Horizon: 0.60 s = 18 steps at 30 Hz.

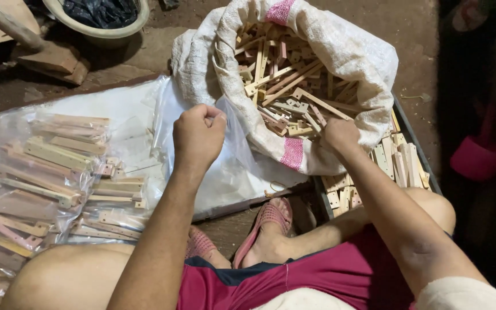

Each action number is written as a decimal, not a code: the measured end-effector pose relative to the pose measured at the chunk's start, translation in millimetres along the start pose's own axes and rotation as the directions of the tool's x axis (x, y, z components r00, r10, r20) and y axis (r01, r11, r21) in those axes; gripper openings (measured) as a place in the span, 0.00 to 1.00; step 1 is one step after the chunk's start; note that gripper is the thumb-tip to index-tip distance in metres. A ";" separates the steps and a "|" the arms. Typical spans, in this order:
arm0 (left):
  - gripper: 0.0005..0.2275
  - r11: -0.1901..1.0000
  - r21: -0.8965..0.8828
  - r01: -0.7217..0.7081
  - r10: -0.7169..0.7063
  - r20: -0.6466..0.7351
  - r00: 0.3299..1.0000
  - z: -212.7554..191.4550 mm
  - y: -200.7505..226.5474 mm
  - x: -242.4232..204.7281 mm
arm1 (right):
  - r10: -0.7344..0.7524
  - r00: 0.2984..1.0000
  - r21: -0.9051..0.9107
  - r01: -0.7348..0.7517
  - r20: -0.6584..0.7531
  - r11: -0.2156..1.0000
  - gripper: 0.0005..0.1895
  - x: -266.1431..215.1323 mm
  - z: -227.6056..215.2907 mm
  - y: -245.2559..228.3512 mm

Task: The person picks up wooden components from a large sack and a pile, places them into plastic bags, and sets the bags aside.

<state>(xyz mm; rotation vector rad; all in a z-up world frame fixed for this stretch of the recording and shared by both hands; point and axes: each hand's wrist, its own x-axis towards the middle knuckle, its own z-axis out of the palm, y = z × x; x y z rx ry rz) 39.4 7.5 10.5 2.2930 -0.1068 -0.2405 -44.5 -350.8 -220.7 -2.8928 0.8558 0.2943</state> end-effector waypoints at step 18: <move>0.07 0.993 0.045 -0.113 0.112 0.015 0.994 -0.4 8.6 9.1 | -0.045 0.997 0.443 0.065 -0.057 0.894 0.18 -75.0 -165.3 -1.9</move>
